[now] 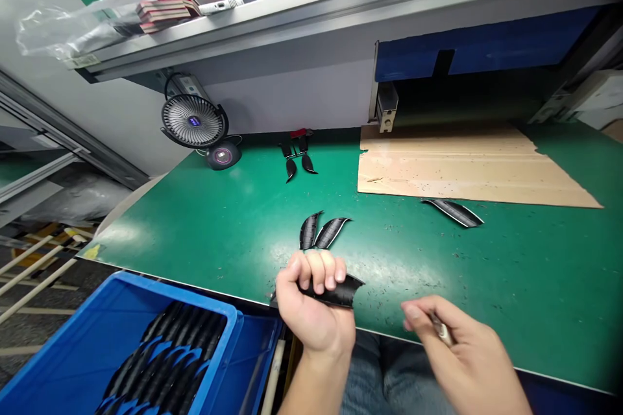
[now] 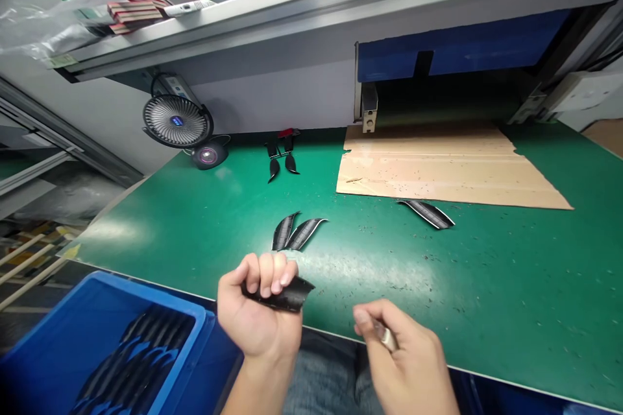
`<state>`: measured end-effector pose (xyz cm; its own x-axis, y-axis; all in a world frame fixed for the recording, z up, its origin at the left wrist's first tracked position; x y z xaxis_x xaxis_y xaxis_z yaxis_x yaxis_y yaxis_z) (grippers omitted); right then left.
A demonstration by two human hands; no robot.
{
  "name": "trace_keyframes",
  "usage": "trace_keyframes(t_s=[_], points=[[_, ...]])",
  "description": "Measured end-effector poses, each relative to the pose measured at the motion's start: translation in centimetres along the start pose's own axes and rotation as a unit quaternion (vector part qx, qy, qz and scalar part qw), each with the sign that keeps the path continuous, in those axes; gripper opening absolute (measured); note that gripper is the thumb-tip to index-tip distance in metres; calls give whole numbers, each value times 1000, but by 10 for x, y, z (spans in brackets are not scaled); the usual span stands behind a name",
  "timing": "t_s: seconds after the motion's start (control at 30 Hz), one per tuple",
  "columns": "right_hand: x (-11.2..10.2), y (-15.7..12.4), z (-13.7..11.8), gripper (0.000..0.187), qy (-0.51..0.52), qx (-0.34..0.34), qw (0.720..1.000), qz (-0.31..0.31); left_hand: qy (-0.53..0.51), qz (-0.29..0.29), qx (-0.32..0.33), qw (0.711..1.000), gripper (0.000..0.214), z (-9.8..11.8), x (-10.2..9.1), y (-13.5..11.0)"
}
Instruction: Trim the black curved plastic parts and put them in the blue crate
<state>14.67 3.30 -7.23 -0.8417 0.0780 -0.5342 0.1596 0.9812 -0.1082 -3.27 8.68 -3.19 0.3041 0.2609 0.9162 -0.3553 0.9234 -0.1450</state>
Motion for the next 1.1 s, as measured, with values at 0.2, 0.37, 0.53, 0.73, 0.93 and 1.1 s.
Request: trace_keyframes(t_s=[0.2, 0.37, 0.53, 0.73, 0.93, 1.1], points=[[-16, 3, -25, 18, -22, -167, 984, 52, -32, 77, -129, 988, 35, -47, -18, -3], [-37, 8, -12, 22, -76, -138, 982, 101, -96, 202, -123, 967, 35, -54, -40, 1], [-30, 3, -5, 24, -44, -92, 992, 76, -96, 183, -107, 973, 35, -43, -31, 2], [-2, 4, -3, 32, 43, -25, 998, 29, -39, 144, -78, 986, 35, -36, -18, -7], [6, 9, -6, 32, 63, -27, 998, 3, 71, 106, -49, 991, 35, -31, -13, -17], [-4, 12, 7, 34, 9, 14, 999, 50, 126, 94, -21, 987, 32, -27, -11, -18]])
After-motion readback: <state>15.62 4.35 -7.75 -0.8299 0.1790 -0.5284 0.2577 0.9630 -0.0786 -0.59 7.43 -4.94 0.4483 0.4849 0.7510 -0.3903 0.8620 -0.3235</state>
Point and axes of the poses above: each hand's wrist, its own y-axis towards the middle knuckle, its own x-axis out of the palm, z = x × y, the point moved 9 cm from there along y, towards the middle knuckle, and after that the axes turned 8 degrees about -y, right-handed, at the moved point
